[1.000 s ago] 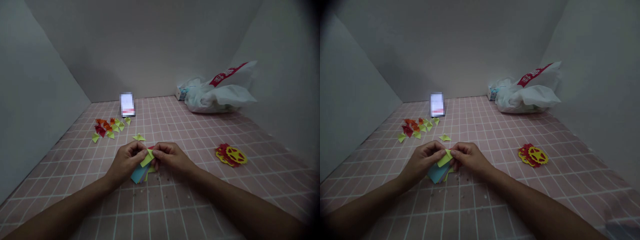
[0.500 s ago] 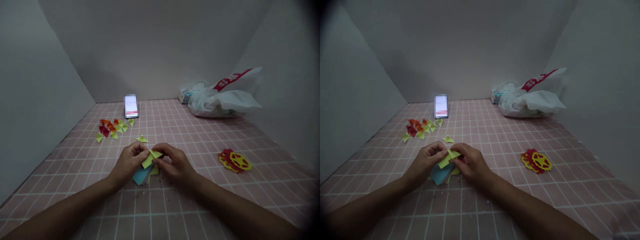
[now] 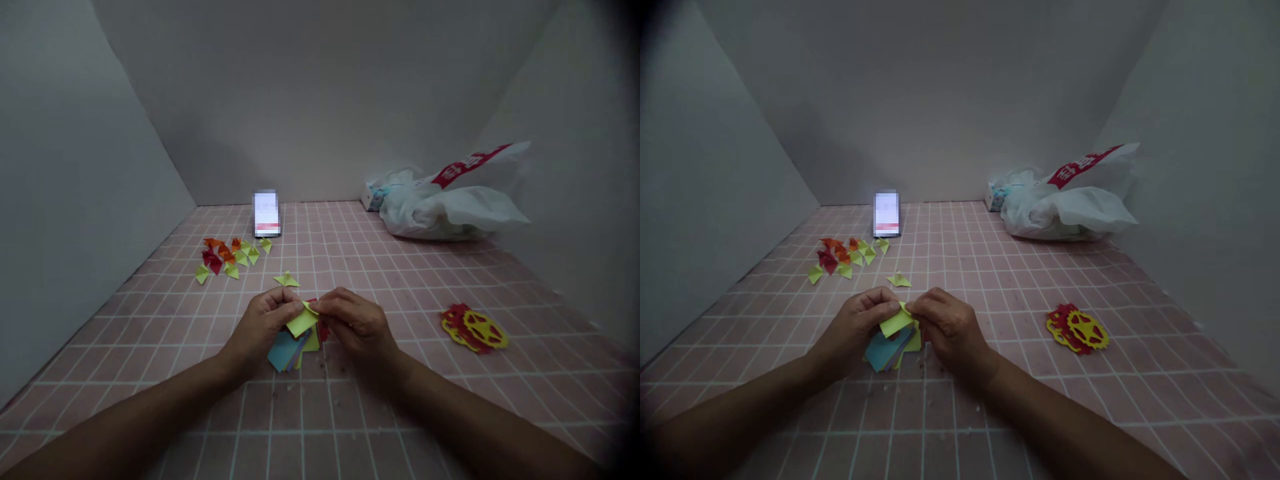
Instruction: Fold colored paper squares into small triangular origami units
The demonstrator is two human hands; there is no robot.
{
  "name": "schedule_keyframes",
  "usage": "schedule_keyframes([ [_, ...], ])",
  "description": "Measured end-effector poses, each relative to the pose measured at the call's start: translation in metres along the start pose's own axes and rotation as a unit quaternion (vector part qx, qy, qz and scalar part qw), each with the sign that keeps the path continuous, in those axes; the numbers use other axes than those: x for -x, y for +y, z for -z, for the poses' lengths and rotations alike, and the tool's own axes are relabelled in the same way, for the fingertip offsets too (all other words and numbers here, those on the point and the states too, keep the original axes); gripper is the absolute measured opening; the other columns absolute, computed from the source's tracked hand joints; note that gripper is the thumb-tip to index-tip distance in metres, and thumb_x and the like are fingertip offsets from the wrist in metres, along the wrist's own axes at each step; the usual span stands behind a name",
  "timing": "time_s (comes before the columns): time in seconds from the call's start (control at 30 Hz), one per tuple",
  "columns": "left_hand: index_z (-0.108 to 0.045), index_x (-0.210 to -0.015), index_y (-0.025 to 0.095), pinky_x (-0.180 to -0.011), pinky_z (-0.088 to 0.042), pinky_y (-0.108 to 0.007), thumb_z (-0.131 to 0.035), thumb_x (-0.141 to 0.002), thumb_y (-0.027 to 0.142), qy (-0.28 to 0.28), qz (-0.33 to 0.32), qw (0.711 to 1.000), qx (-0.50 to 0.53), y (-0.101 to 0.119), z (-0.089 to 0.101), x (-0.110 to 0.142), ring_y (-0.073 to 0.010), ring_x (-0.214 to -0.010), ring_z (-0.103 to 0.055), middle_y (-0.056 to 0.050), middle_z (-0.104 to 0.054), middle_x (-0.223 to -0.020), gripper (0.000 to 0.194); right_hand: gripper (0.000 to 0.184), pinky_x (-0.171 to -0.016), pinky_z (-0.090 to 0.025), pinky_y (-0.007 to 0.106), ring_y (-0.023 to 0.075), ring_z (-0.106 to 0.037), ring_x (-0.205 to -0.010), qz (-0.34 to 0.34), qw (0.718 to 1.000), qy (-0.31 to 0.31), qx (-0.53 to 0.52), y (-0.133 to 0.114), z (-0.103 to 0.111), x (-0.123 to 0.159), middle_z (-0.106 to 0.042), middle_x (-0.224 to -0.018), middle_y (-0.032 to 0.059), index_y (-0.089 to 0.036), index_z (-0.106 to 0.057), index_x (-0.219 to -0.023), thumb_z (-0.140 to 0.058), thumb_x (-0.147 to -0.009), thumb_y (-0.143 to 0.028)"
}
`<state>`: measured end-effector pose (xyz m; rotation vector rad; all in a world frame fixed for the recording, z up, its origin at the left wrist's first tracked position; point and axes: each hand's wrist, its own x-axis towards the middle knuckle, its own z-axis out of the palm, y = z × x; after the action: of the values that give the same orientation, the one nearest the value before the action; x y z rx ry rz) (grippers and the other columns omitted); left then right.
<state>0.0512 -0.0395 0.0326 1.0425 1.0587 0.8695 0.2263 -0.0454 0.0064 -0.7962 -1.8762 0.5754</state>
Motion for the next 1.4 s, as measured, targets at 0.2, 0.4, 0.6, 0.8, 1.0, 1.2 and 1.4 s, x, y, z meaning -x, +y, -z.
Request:
schedule_keyframes([
  [0.2, -0.058, -0.072, 0.015, -0.054, -0.037, -0.02, -0.067, -0.072, 0.034, 0.015, -0.07, 0.994, -0.081, 0.001, 0.002, 0.0, -0.0082, -0.058, -0.048, 0.003, -0.055, -0.064, 0.021, 0.021, -0.067, -0.05, 0.029, 0.0158, -0.061, -0.077, 0.02, 1.0, -0.005, 0.002, -0.003, 0.001, -0.001, -0.063, -0.084, 0.0056, -0.021, -0.065, -0.099, -0.049, -0.089, -0.011],
  [0.4, -0.061, -0.073, 0.015, -0.055, -0.037, -0.02, -0.067, -0.073, 0.034, -0.026, -0.054, 0.995, -0.081, 0.002, 0.004, -0.003, -0.0084, -0.059, -0.05, 0.003, -0.056, -0.066, 0.02, 0.024, -0.067, -0.05, 0.029, 0.0161, -0.061, -0.077, 0.02, 1.0, 0.003, 0.01, -0.001, 0.0, 0.001, -0.063, -0.084, 0.0053, -0.022, -0.064, -0.1, -0.048, -0.089, -0.008],
  [0.6, -0.06, -0.072, 0.015, -0.053, -0.037, -0.019, -0.07, -0.071, 0.033, -0.017, -0.025, 0.999, -0.021, -0.001, 0.004, -0.003, -0.008, -0.054, -0.05, 0.004, -0.057, -0.061, 0.021, 0.025, -0.066, -0.05, 0.028, 0.0158, -0.062, -0.077, 0.035, 0.999, -0.007, 0.007, -0.001, 0.001, -0.001, -0.063, -0.086, 0.006, -0.022, -0.065, -0.101, -0.048, -0.089, -0.008],
  [0.8, -0.058, -0.073, 0.015, -0.052, -0.038, -0.019, -0.071, -0.07, 0.035, -0.039, 0.035, 0.998, 0.041, 0.001, 0.003, -0.003, -0.0082, -0.051, -0.05, 0.002, -0.059, -0.058, 0.024, 0.029, -0.064, -0.051, 0.027, 0.0159, -0.062, -0.077, 0.086, 0.995, -0.021, 0.042, 0.003, 0.002, -0.003, -0.061, -0.087, 0.0072, -0.019, -0.062, -0.105, -0.046, -0.087, -0.004],
  [1.0, -0.057, -0.072, 0.015, -0.052, -0.035, -0.017, -0.072, -0.068, 0.034, -0.032, 0.028, 0.998, 0.048, 0.0, 0.004, -0.005, -0.0062, -0.053, -0.045, 0.005, -0.053, -0.059, 0.025, 0.034, -0.065, -0.053, 0.027, 0.0161, -0.062, -0.078, 0.123, 0.99, -0.022, 0.06, 0.01, 0.001, -0.002, -0.061, -0.089, 0.007, -0.019, -0.06, -0.108, -0.046, -0.083, 0.0],
  [1.2, -0.054, -0.069, 0.015, -0.051, -0.033, -0.018, -0.067, -0.074, 0.04, -0.032, 0.02, 0.999, 0.029, -0.003, 0.005, -0.006, -0.0062, -0.052, -0.042, 0.005, -0.048, -0.058, 0.028, 0.032, -0.063, -0.053, 0.029, 0.0166, -0.062, -0.078, 0.125, 0.989, -0.023, 0.07, 0.009, 0.0, -0.002, -0.062, -0.09, 0.0085, -0.017, -0.061, -0.108, -0.046, -0.084, -0.001],
  [1.4, -0.056, -0.069, 0.014, -0.051, -0.033, -0.018, -0.066, -0.073, 0.038, -0.011, -0.019, 0.998, -0.054, -0.001, 0.007, -0.006, -0.0067, -0.055, -0.042, 0.004, -0.05, -0.062, 0.026, 0.027, -0.069, -0.052, 0.03, 0.0166, -0.062, -0.081, 0.065, 0.998, -0.021, 0.01, 0.011, -0.001, 0.001, -0.064, -0.09, 0.0076, -0.02, -0.064, -0.104, -0.048, -0.087, -0.006],
])
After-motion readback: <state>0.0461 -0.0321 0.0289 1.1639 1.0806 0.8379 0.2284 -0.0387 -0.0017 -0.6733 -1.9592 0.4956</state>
